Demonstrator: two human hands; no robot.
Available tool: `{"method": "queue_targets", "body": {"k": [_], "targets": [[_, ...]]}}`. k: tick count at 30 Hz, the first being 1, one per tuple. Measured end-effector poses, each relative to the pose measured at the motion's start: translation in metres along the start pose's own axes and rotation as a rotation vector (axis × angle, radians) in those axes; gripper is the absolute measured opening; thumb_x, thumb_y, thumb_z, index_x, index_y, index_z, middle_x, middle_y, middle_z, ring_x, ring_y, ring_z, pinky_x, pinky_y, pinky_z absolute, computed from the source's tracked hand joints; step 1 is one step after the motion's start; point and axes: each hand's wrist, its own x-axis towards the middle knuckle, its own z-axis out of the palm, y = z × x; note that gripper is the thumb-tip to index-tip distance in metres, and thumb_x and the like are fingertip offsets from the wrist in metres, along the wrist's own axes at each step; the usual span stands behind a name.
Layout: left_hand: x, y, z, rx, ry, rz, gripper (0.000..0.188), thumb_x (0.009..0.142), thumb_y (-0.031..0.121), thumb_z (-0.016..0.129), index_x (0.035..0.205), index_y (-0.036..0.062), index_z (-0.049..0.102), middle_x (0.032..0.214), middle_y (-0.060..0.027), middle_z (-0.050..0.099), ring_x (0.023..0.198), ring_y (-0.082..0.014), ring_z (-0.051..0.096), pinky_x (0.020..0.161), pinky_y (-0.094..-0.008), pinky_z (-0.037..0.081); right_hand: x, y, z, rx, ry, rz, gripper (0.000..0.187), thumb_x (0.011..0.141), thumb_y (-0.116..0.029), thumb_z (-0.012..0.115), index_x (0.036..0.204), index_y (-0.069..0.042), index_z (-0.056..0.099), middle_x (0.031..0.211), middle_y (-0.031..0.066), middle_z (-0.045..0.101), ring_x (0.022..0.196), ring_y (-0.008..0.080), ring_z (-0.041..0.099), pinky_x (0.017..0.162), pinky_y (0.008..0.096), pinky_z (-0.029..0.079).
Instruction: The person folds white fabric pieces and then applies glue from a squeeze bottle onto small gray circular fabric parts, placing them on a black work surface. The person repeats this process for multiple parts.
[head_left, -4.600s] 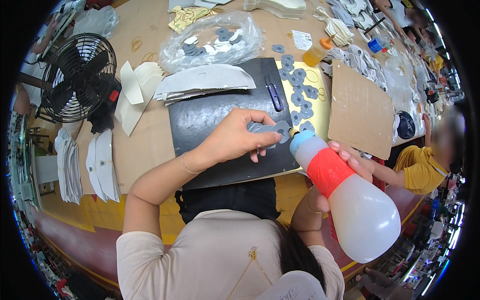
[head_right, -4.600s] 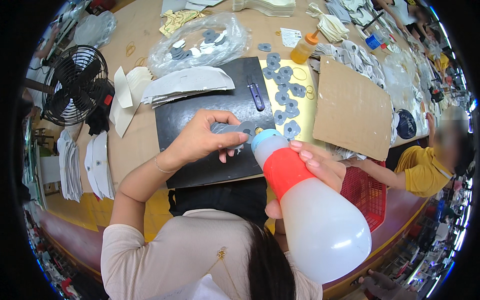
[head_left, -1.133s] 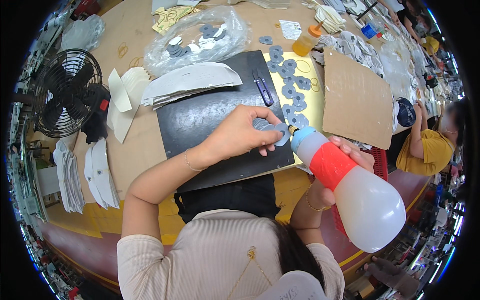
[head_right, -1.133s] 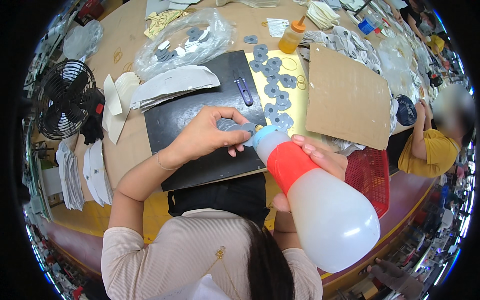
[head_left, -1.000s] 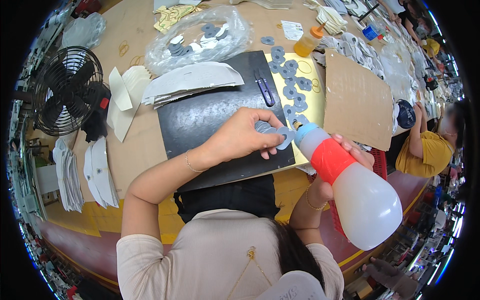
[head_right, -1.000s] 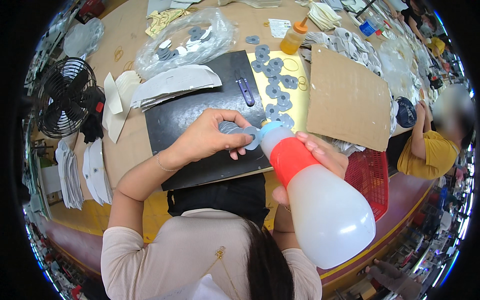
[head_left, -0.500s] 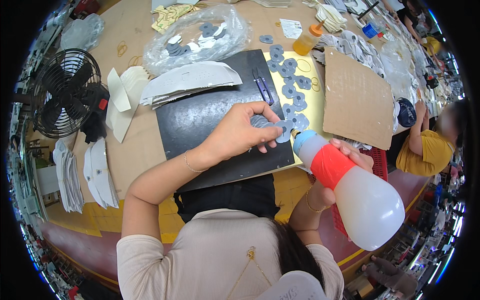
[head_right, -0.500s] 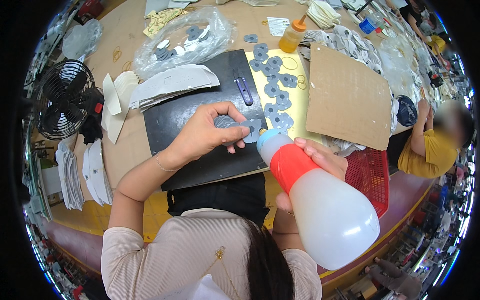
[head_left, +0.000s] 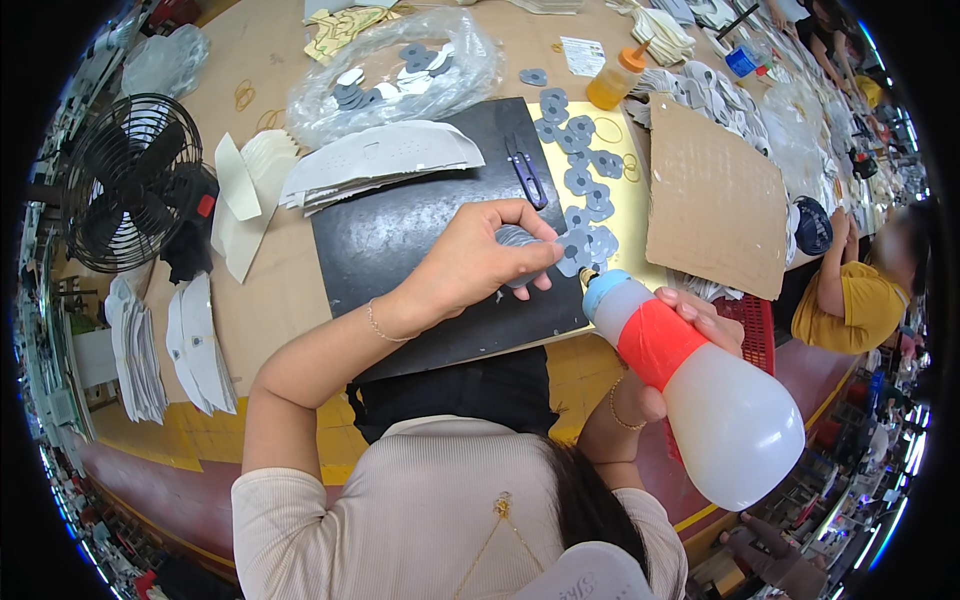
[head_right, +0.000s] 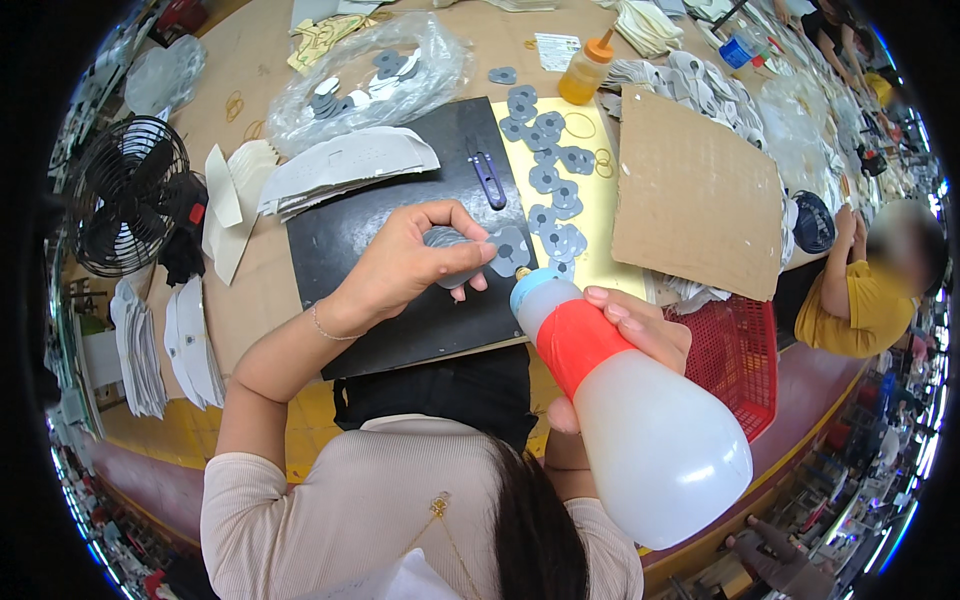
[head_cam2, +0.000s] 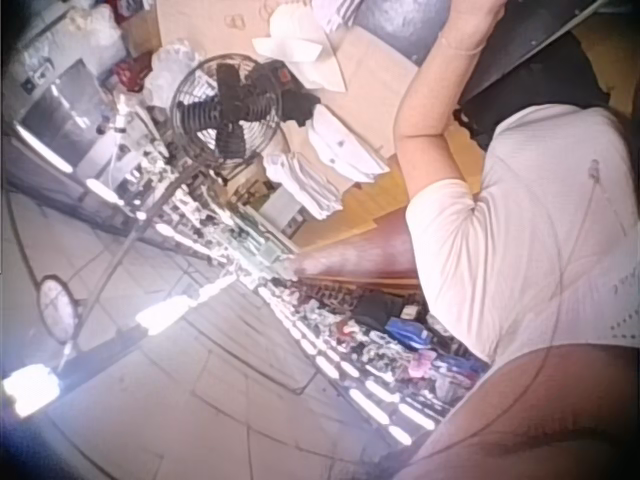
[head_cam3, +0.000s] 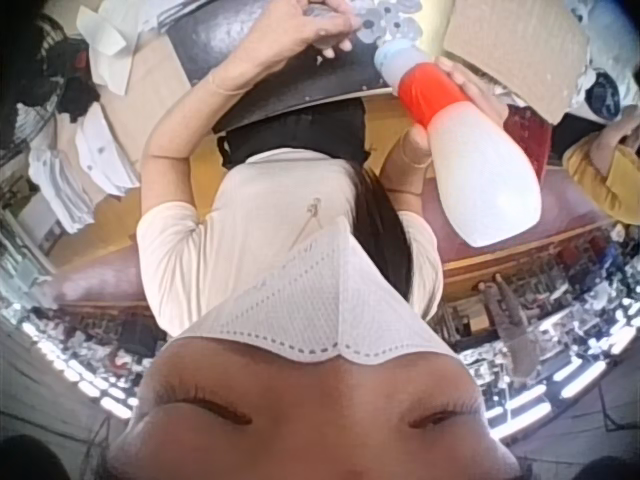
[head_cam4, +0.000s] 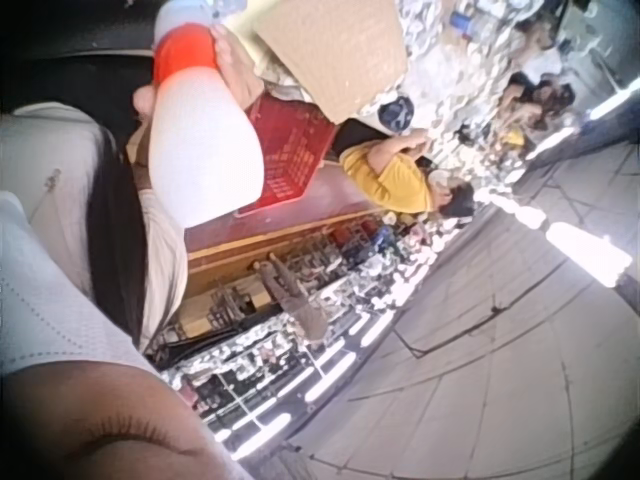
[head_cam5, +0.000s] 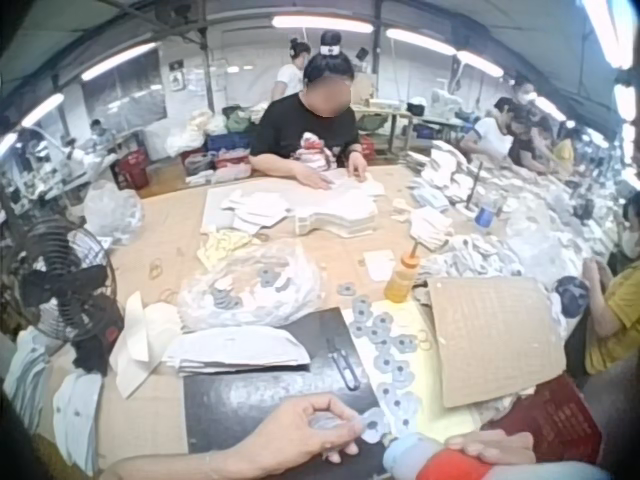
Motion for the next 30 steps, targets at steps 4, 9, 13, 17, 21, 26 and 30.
{"method": "queue_targets", "body": {"k": [4, 9, 13, 17, 21, 26, 30], "targets": [[0.000, -0.001, -0.002, -0.082, 0.005, 0.018, 0.013, 0.081, 0.009, 0.067, 0.084, -0.0013, 0.059, 0.083, -0.0075, 0.060, 0.064, -0.0134, 0.062, 0.051, -0.0222, 0.047, 0.002, 0.003, -0.008, -0.031, -0.062, 0.004, 0.086, 0.067, -0.052, 0.077, 0.117, 0.009, 0.042, 0.103, 0.0186, 0.052, 0.090, 0.0319, 0.063, 0.074, 0.0352, 0.056], [0.002, -0.006, -0.004, -0.006, 0.025, 0.047, 0.014, 0.082, 0.010, 0.066, 0.084, -0.0031, 0.062, 0.072, -0.0049, 0.058, 0.056, -0.0091, 0.055, 0.048, -0.0210, 0.044, 0.002, -0.008, 0.006, 0.084, 0.147, 0.052, 0.084, 0.068, -0.052, 0.076, 0.116, 0.008, 0.043, 0.102, 0.0182, 0.052, 0.090, 0.0318, 0.063, 0.075, 0.0355, 0.056], [0.002, -0.009, 0.003, 0.076, 0.049, 0.106, 0.016, 0.082, 0.012, 0.068, 0.083, -0.0028, 0.065, 0.066, -0.0019, 0.056, 0.052, -0.0064, 0.051, 0.046, -0.0199, 0.040, 0.006, -0.008, 0.012, 0.065, 0.150, 0.045, 0.083, 0.068, -0.052, 0.076, 0.116, 0.008, 0.043, 0.102, 0.0182, 0.052, 0.091, 0.0320, 0.062, 0.076, 0.0353, 0.056], [0.001, -0.009, 0.007, 0.111, 0.073, 0.128, 0.017, 0.081, 0.014, 0.069, 0.082, -0.0020, 0.066, 0.068, -0.0013, 0.057, 0.052, -0.0056, 0.050, 0.046, -0.0198, 0.040, 0.004, -0.004, 0.015, 0.045, 0.099, 0.017, 0.084, 0.068, -0.051, 0.076, 0.116, 0.009, 0.042, 0.101, 0.0181, 0.052, 0.089, 0.0312, 0.062, 0.076, 0.0345, 0.055], [0.001, -0.008, 0.010, 0.132, 0.096, 0.122, 0.017, 0.082, 0.015, 0.068, 0.082, -0.0022, 0.065, 0.068, -0.0011, 0.057, 0.051, -0.0054, 0.049, 0.046, -0.0199, 0.039, 0.002, -0.007, 0.016, 0.063, 0.060, 0.054, 0.084, 0.067, -0.050, 0.077, 0.116, 0.009, 0.043, 0.101, 0.0174, 0.052, 0.089, 0.0301, 0.062, 0.075, 0.0345, 0.055], [0.013, -0.005, 0.006, 0.223, 0.099, 0.104, 0.019, 0.082, 0.018, 0.067, 0.082, 0.0000, 0.066, 0.062, 0.0006, 0.055, 0.049, -0.0048, 0.048, 0.044, -0.0196, 0.037, -0.006, -0.012, 0.006, 0.115, 0.134, 0.143, 0.082, 0.066, -0.054, 0.076, 0.112, 0.007, 0.045, 0.100, 0.0160, 0.053, 0.090, 0.0290, 0.062, 0.076, 0.0351, 0.054], [0.061, 0.018, -0.015, 0.498, 0.129, 0.205, 0.025, 0.080, 0.025, 0.066, 0.083, 0.0000, 0.069, 0.059, -0.0018, 0.057, 0.047, -0.0076, 0.049, 0.043, -0.0245, 0.040, -0.013, -0.012, 0.004, 0.133, 0.249, 0.228, 0.083, 0.066, -0.060, 0.072, 0.110, 0.005, 0.045, 0.097, 0.0151, 0.052, 0.089, 0.0285, 0.062, 0.077, 0.0353, 0.054]]}}
